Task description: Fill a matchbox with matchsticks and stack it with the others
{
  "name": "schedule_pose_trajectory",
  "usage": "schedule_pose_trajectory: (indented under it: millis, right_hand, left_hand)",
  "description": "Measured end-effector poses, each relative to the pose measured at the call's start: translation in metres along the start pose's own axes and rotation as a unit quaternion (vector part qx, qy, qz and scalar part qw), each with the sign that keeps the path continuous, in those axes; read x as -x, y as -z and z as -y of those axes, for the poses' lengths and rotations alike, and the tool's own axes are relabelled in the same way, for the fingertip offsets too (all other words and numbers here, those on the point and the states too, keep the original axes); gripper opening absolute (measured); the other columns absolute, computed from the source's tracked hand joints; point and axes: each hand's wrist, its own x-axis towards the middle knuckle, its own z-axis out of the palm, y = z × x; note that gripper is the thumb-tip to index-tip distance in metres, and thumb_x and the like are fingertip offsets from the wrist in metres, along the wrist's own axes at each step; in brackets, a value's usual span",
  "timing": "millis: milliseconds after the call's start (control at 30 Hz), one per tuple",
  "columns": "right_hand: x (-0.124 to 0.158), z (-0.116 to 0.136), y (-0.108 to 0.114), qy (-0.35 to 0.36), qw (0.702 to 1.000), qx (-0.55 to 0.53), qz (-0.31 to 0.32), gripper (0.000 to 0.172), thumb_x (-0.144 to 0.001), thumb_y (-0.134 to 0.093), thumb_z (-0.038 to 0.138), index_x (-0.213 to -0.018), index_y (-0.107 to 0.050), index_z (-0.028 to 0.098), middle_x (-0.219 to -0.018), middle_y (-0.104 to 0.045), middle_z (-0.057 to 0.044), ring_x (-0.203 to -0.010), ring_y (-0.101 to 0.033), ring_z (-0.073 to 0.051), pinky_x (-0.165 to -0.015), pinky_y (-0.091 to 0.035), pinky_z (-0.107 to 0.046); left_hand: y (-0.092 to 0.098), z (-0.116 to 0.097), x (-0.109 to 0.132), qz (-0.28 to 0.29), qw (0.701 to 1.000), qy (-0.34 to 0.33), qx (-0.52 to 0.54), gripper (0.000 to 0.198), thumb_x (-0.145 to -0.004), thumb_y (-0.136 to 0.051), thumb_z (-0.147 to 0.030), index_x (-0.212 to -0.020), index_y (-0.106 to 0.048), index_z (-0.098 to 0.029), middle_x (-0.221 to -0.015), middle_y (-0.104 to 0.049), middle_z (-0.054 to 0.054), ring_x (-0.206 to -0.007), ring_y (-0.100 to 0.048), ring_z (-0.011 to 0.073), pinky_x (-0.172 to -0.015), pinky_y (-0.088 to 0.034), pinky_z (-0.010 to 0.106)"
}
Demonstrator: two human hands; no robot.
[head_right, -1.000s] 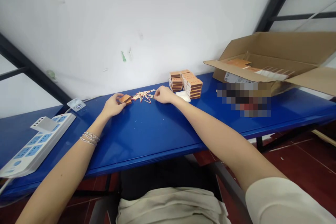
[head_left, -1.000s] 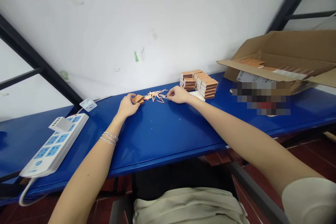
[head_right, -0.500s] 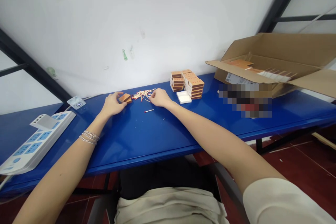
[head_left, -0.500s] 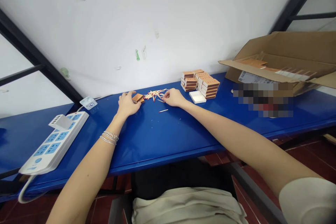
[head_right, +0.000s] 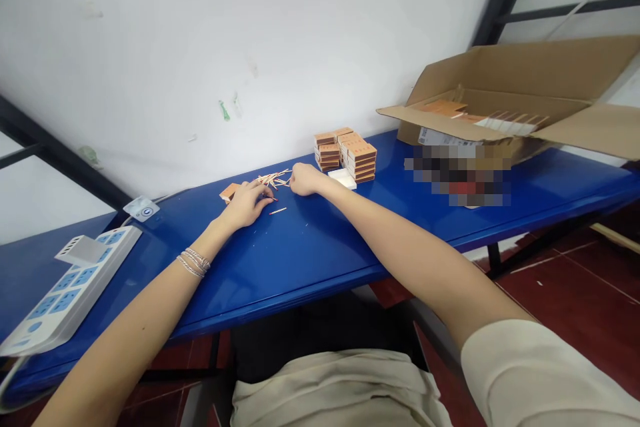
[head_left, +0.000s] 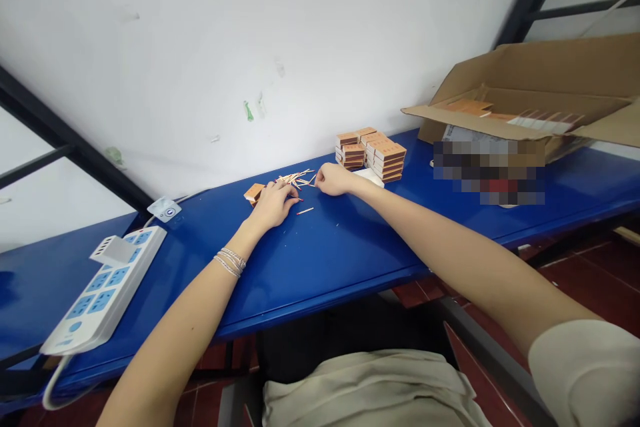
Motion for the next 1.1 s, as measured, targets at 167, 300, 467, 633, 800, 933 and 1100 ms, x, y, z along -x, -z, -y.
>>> schedule_pose_trajectory:
  millis: [167, 300, 467, 633, 800, 933, 1100]
  right_hand:
    - [0.010, 0.011, 0.001, 0.127, 0.982, -0.069, 0.118, 0.016, -0.078, -0.059, 0.016, -0.084, -0.073, 0.013, -0.074, -0.071, -0.003, -0.064, -0.060, -0.012, -0.055, -0.040, -0.019]
    - [0.014, 0.020, -0.001, 0.125, 0.984, -0.066, 0.111, 0.014, -0.072, -0.064, 0.012, -0.081, -0.074, 0.014, -0.076, -0.073, -0.003, -0.065, -0.061, -0.012, -0.058, -0.041, -0.018]
    - [0.011, 0.014, -0.003, 0.135, 0.986, -0.096, 0.037, 0.014, -0.072, -0.067, 0.017, -0.082, -0.076, 0.016, -0.081, -0.074, -0.002, -0.071, -0.063, -0.012, -0.064, -0.043, -0.018]
    - [0.007, 0.016, -0.016, 0.131, 0.969, -0.206, 0.022, 0.021, -0.072, -0.069, 0.031, -0.083, -0.078, 0.015, -0.074, -0.072, -0.001, -0.068, -0.059, -0.011, -0.063, -0.042, -0.021]
    - [0.007, 0.024, -0.025, 0.095, 0.944, -0.315, -0.019, 0.022, -0.072, -0.068, 0.031, -0.080, -0.076, 0.012, -0.065, -0.067, -0.001, -0.061, -0.056, -0.010, -0.058, -0.041, -0.021]
    - [0.006, 0.020, -0.020, 0.116, 0.933, -0.340, -0.003, 0.013, -0.075, -0.064, 0.022, -0.078, -0.072, 0.012, -0.069, -0.070, -0.003, -0.061, -0.061, -0.010, -0.059, -0.046, -0.020]
    - [0.007, 0.008, -0.003, 0.124, 0.974, -0.187, -0.025, 0.008, -0.073, -0.065, 0.016, -0.078, -0.070, 0.013, -0.067, -0.071, -0.003, -0.061, -0.065, -0.012, -0.060, -0.047, -0.020]
  left_hand:
    - [0.004, 0.000, 0.003, 0.013, 1.000, 0.021, -0.006, 0.015, -0.090, -0.049, -0.028, -0.088, -0.060, -0.018, -0.094, -0.062, 0.010, -0.093, -0.052, 0.0258, -0.088, -0.040, 0.041]
    - [0.012, -0.004, 0.006, -0.023, 0.995, 0.068, 0.068, 0.013, -0.090, -0.047, -0.023, -0.089, -0.059, -0.018, -0.090, -0.065, 0.008, -0.088, -0.057, 0.0223, -0.086, -0.043, 0.037]
    - [0.018, -0.015, 0.005, -0.021, 0.964, 0.158, 0.215, 0.018, -0.088, -0.050, -0.027, -0.091, -0.064, -0.017, -0.091, -0.070, 0.005, -0.078, -0.061, 0.0178, -0.077, -0.047, 0.031]
    - [0.017, -0.026, 0.006, -0.051, 0.922, 0.183, 0.338, 0.016, -0.086, -0.053, -0.030, -0.086, -0.062, -0.016, -0.082, -0.068, 0.004, -0.077, -0.061, 0.0156, -0.075, -0.048, 0.029]
    - [0.020, -0.029, 0.009, -0.089, 0.861, 0.218, 0.451, 0.018, -0.082, -0.061, -0.033, -0.087, -0.057, -0.016, -0.068, -0.061, 0.000, -0.060, -0.053, 0.0104, -0.057, -0.042, 0.023]
    - [0.023, -0.026, 0.010, -0.088, 0.846, 0.225, 0.475, 0.022, -0.081, -0.061, -0.036, -0.088, -0.059, -0.016, -0.076, -0.064, 0.003, -0.063, -0.056, 0.0117, -0.055, -0.041, 0.023]
    - [0.019, -0.017, 0.014, -0.098, 0.945, 0.205, 0.234, 0.018, -0.084, -0.056, -0.032, -0.091, -0.063, -0.017, -0.088, -0.068, 0.005, -0.065, -0.057, 0.0133, -0.067, -0.047, 0.029]
